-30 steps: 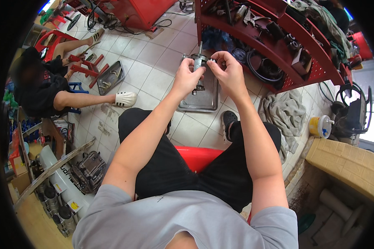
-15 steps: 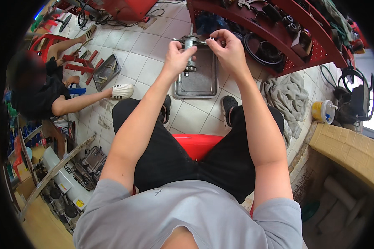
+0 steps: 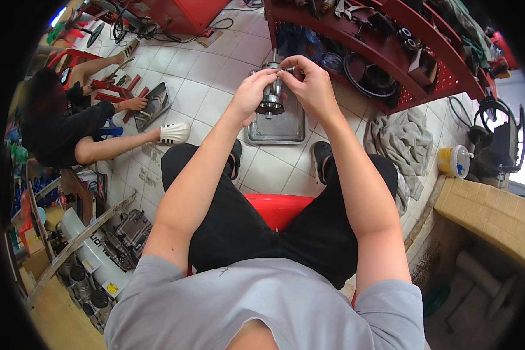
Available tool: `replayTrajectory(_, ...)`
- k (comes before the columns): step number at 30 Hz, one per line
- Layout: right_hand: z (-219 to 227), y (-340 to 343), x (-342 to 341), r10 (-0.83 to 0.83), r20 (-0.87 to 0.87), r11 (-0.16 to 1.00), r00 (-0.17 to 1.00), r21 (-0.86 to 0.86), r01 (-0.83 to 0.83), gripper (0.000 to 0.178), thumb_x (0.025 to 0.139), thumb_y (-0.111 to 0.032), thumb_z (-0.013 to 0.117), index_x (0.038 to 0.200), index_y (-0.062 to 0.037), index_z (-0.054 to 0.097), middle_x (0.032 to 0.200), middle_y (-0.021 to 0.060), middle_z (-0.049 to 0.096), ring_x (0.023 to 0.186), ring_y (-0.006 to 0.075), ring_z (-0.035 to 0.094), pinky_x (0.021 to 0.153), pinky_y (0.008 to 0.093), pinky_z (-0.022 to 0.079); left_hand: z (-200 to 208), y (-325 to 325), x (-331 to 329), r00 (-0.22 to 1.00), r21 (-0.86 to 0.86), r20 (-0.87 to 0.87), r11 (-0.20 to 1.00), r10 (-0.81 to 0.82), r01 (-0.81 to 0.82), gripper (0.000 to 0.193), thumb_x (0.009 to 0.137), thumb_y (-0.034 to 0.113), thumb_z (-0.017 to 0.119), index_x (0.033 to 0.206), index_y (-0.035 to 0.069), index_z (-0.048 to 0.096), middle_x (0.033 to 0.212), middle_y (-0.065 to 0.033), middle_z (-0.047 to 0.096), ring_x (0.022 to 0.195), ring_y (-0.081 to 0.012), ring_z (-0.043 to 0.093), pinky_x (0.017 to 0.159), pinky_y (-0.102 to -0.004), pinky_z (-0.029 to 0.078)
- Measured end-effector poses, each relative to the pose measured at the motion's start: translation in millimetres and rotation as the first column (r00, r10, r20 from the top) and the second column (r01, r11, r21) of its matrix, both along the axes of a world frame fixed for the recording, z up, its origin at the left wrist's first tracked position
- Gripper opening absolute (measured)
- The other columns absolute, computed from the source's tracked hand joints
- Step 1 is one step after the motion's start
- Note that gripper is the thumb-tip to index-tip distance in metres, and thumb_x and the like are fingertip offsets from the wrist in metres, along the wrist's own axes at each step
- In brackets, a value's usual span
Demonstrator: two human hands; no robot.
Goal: The person sits on a stool and assembles a mechanical component, likely a carburetor, by hand. They insert a long threaded rod into the central housing and then attach smaller metal pieces to the sides, manipulating the parts to fit them together.
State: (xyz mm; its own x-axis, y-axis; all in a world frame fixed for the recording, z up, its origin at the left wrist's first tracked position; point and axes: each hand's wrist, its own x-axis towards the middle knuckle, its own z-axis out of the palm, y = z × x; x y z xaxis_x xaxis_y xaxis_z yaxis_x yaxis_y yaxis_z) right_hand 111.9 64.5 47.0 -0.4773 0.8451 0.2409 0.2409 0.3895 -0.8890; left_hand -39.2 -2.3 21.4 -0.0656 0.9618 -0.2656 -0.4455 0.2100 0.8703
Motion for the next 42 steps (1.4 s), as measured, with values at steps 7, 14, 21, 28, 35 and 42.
replayTrajectory(7,-1.2,-3.4,-1.3,0.050,-0.119,0.980,0.992,-0.188,-0.072,0.019,0.086,-0.012,0.072,0.103,-0.0043,0.069,0.069,-0.0033,0.053,0.062,0.0045,0.048,0.056,0.0226,0.042,8.2,-2.2,1.6,0.980,-0.007,0.193,0.999,-0.038,0.040,0.021,0.101,0.021,0.053,0.111,0.005,0.061,0.086,-0.0045,0.066,0.075,-0.0168,0.068,0.063,-0.0303,0.056)
replayTrajectory(14,3.7,-5.2,0.8,0.128,-0.246,0.931,0.961,-0.305,-0.202,0.021,0.085,-0.008,0.072,0.105,-0.0032,0.067,0.072,-0.0045,0.052,0.065,0.0040,0.051,0.056,0.0219,0.044,8.5,-6.8,-2.5,0.944,0.014,0.327,0.999,-0.034,0.031,0.023,0.099,0.023,0.057,0.112,0.005,0.065,0.092,-0.0032,0.067,0.076,-0.0145,0.067,0.068,-0.0288,0.055)
replayTrajectory(21,6.6,0.1,0.8,0.026,-0.258,0.977,0.966,-0.199,-0.080,0.024,0.098,-0.004,0.047,0.120,-0.0003,0.057,0.097,0.0016,0.053,0.085,0.0066,0.052,0.082,0.0219,0.045,9.7,-5.9,1.4,0.966,-0.030,0.259,1.000,0.001,0.008,0.026,0.098,0.025,0.061,0.114,0.005,0.066,0.087,-0.0008,0.064,0.077,-0.0143,0.067,0.068,-0.0297,0.055)
replayTrajectory(28,12.3,-15.8,-5.5,-0.040,-0.374,0.983,0.926,-0.183,-0.032,0.023,0.099,-0.006,0.052,0.120,0.0010,0.058,0.095,0.0034,0.063,0.086,0.0092,0.061,0.078,0.0232,0.050,0.5,-4.9,6.5,0.961,-0.029,0.276,1.000,0.011,-0.003,0.026,0.098,0.027,0.061,0.112,0.006,0.066,0.087,-0.0016,0.065,0.077,-0.0148,0.068,0.064,-0.0299,0.056)
replayTrajectory(35,10.0,-15.3,-2.6,-0.078,-0.216,0.991,0.973,-0.123,0.052,0.018,0.094,-0.010,0.064,0.108,0.0017,0.065,0.089,0.0039,0.068,0.077,0.0065,0.062,0.069,0.0227,0.051,-1.1,-3.9,4.0,0.961,-0.026,0.275,1.000,0.012,-0.005,0.026,0.100,0.026,0.057,0.114,0.005,0.063,0.088,-0.0035,0.065,0.079,-0.0182,0.070,0.065,-0.0326,0.058)
replayTrajectory(42,7.9,-17.1,-1.8,-0.071,-0.261,0.986,0.963,-0.161,0.029,0.018,0.092,-0.007,0.062,0.106,0.0017,0.066,0.085,0.0039,0.070,0.074,0.0061,0.062,0.068,0.0220,0.051,3.8,-5.6,3.3,0.963,-0.009,0.269,1.000,0.023,-0.021,0.027,0.099,0.027,0.059,0.112,0.005,0.064,0.083,-0.0007,0.062,0.078,-0.0173,0.070,0.065,-0.0326,0.058)
